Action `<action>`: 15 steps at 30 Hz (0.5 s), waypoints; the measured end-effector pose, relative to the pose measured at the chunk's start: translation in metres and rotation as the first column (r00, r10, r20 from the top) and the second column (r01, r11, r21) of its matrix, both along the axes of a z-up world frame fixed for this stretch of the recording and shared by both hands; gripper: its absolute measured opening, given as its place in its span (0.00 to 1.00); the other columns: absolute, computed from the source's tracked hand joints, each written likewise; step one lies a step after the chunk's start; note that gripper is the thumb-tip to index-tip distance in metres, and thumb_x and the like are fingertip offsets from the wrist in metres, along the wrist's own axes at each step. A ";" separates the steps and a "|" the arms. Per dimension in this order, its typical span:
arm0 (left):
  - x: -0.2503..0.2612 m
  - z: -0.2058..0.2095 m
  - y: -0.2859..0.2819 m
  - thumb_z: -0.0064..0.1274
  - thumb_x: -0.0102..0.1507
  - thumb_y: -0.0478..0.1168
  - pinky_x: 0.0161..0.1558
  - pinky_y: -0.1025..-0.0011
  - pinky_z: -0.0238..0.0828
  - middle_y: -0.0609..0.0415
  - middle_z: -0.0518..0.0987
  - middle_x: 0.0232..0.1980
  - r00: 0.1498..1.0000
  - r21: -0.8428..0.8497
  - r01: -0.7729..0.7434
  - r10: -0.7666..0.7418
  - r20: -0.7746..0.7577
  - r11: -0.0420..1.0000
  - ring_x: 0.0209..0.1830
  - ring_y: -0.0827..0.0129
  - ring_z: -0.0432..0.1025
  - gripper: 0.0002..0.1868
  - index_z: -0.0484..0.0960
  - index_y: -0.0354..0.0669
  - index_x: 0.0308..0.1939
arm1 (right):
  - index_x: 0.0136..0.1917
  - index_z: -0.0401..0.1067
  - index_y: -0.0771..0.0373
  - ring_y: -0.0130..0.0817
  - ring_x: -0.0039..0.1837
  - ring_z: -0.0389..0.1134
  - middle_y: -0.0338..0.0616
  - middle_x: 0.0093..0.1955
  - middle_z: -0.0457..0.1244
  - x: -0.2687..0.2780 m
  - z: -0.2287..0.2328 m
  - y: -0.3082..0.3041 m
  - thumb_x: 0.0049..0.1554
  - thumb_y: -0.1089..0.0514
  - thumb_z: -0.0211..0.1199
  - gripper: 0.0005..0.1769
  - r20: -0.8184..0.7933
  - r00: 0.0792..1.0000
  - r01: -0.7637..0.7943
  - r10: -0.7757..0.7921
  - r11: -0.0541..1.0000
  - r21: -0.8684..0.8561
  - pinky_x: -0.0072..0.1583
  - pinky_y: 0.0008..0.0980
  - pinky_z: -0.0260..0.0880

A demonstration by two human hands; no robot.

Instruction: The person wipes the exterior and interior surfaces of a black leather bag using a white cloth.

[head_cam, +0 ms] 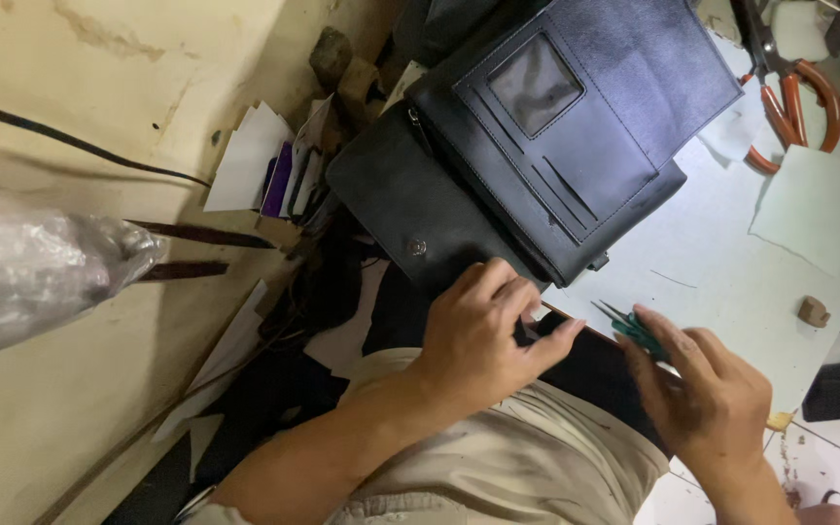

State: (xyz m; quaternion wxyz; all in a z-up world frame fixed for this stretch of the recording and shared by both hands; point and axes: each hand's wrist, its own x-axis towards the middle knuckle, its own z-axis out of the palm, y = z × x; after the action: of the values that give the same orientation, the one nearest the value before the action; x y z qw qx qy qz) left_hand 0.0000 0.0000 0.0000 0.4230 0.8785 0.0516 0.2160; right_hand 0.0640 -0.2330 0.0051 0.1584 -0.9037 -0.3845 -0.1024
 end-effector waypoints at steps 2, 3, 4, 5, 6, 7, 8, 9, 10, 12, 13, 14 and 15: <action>0.006 -0.016 -0.010 0.65 0.60 0.53 0.31 0.62 0.68 0.55 0.69 0.30 0.999 0.094 -0.049 0.049 0.001 0.994 0.30 0.60 0.70 0.20 0.73 0.45 0.29 | 0.64 0.78 0.58 0.33 0.40 0.66 0.41 0.45 0.68 0.011 -0.004 -0.002 0.62 0.60 0.76 0.18 0.065 0.996 -0.063 0.062 0.998 0.012 0.44 0.31 0.64; 0.009 -0.024 -0.015 0.65 0.61 0.54 0.29 0.59 0.67 0.52 0.71 0.28 0.996 0.191 -0.092 0.094 0.001 0.977 0.28 0.57 0.71 0.20 0.75 0.44 0.31 | 0.64 0.79 0.57 0.33 0.41 0.67 0.42 0.46 0.68 0.017 -0.006 -0.003 0.62 0.62 0.78 0.18 0.126 0.985 -0.123 0.119 0.992 0.024 0.44 0.30 0.64; 0.010 -0.026 -0.017 0.65 0.61 0.54 0.29 0.59 0.67 0.52 0.71 0.28 0.995 0.190 -0.095 0.097 0.002 0.977 0.28 0.57 0.71 0.20 0.75 0.44 0.31 | 0.64 0.79 0.57 0.33 0.41 0.67 0.42 0.46 0.68 0.021 -0.006 -0.002 0.62 0.62 0.78 0.18 0.127 0.984 -0.126 0.122 0.992 0.022 0.44 0.30 0.64; 0.011 -0.028 -0.020 0.62 0.63 0.50 0.29 0.59 0.66 0.52 0.71 0.27 0.994 0.198 -0.106 0.107 0.005 0.974 0.27 0.56 0.70 0.17 0.74 0.44 0.29 | 0.64 0.79 0.58 0.35 0.39 0.64 0.42 0.44 0.67 0.025 -0.006 0.000 0.62 0.63 0.78 0.18 0.155 0.973 -0.178 0.173 0.984 0.018 0.43 0.31 0.62; 0.012 -0.030 -0.023 0.59 0.65 0.46 0.30 0.58 0.66 0.52 0.72 0.26 0.993 0.206 -0.116 0.117 0.008 0.972 0.27 0.55 0.70 0.16 0.73 0.45 0.27 | 0.64 0.79 0.59 0.36 0.37 0.61 0.43 0.42 0.65 0.030 -0.006 0.001 0.62 0.64 0.78 0.18 0.183 0.957 -0.230 0.224 0.973 0.013 0.41 0.32 0.61; 0.012 -0.031 -0.023 0.59 0.65 0.46 0.30 0.58 0.66 0.52 0.72 0.26 0.993 0.206 -0.119 0.120 0.009 0.971 0.27 0.55 0.70 0.16 0.73 0.45 0.27 | 0.64 0.79 0.59 0.36 0.37 0.61 0.43 0.42 0.65 0.032 -0.008 0.002 0.62 0.64 0.78 0.18 0.184 0.956 -0.233 0.227 0.972 0.013 0.41 0.32 0.61; 0.012 -0.032 -0.024 0.57 0.63 0.42 0.29 0.56 0.66 0.51 0.72 0.26 0.993 0.172 -0.116 0.119 -0.006 0.978 0.26 0.53 0.70 0.11 0.74 0.45 0.28 | 0.63 0.79 0.57 0.35 0.38 0.63 0.42 0.43 0.66 0.035 -0.010 0.003 0.61 0.63 0.80 0.18 0.231 0.940 -0.258 0.252 0.966 -0.004 0.42 0.32 0.64; 0.011 -0.033 -0.025 0.55 0.61 0.38 0.29 0.53 0.65 0.50 0.73 0.26 0.993 0.139 -0.112 0.116 -0.021 0.984 0.26 0.52 0.70 0.07 0.75 0.45 0.28 | 0.62 0.80 0.56 0.34 0.39 0.65 0.42 0.43 0.66 0.037 -0.012 0.004 0.61 0.63 0.81 0.18 0.276 0.921 -0.280 0.275 0.960 -0.021 0.42 0.33 0.66; 0.011 -0.032 -0.023 0.55 0.61 0.38 0.29 0.53 0.65 0.50 0.73 0.26 0.993 0.140 -0.114 0.118 -0.020 0.984 0.26 0.52 0.70 0.07 0.75 0.45 0.28 | 0.62 0.80 0.56 0.34 0.39 0.65 0.42 0.43 0.66 0.037 -0.012 0.007 0.61 0.63 0.81 0.18 0.277 0.920 -0.282 0.277 0.959 -0.020 0.42 0.33 0.66; 0.010 -0.031 -0.020 0.53 0.58 0.35 0.31 0.55 0.67 0.51 0.75 0.28 0.996 0.067 -0.077 0.079 -0.029 0.995 0.28 0.52 0.71 0.02 0.77 0.44 0.31 | 0.60 0.81 0.56 0.34 0.36 0.61 0.41 0.41 0.64 0.038 -0.011 0.012 0.62 0.66 0.76 0.15 0.314 0.896 -0.326 0.315 0.945 -0.020 0.39 0.34 0.62; 0.010 -0.031 -0.019 0.53 0.58 0.35 0.31 0.55 0.67 0.51 0.75 0.28 0.997 0.070 -0.076 0.078 -0.030 0.995 0.28 0.52 0.71 0.02 0.77 0.44 0.31 | 0.60 0.81 0.56 0.34 0.36 0.61 0.41 0.41 0.64 0.038 -0.011 0.014 0.62 0.66 0.76 0.15 0.313 0.897 -0.324 0.313 0.946 -0.017 0.39 0.34 0.62; 0.010 -0.031 -0.018 0.53 0.58 0.35 0.31 0.55 0.67 0.52 0.74 0.28 0.997 0.047 -0.068 0.070 -0.044 0.997 0.28 0.52 0.71 0.01 0.77 0.44 0.32 | 0.62 0.79 0.56 0.34 0.36 0.62 0.42 0.42 0.65 0.038 -0.011 0.015 0.64 0.67 0.69 0.15 0.301 0.892 -0.342 0.337 0.939 -0.040 0.39 0.34 0.62; 0.010 -0.031 -0.017 0.53 0.57 0.35 0.31 0.55 0.67 0.52 0.74 0.28 0.997 0.023 -0.059 0.060 -0.057 0.998 0.28 0.52 0.71 0.01 0.77 0.44 0.32 | 0.65 0.78 0.57 0.35 0.37 0.63 0.42 0.43 0.65 0.038 -0.010 0.016 0.65 0.67 0.62 0.16 0.288 0.887 -0.357 0.360 0.932 -0.062 0.39 0.35 0.61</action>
State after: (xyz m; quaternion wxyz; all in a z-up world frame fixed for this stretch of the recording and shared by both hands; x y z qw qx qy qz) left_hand 0.0103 -0.0172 -0.0309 0.4055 0.8869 0.0875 0.2034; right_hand 0.1018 -0.2170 -0.0053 0.1121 -0.7922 -0.5643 -0.2037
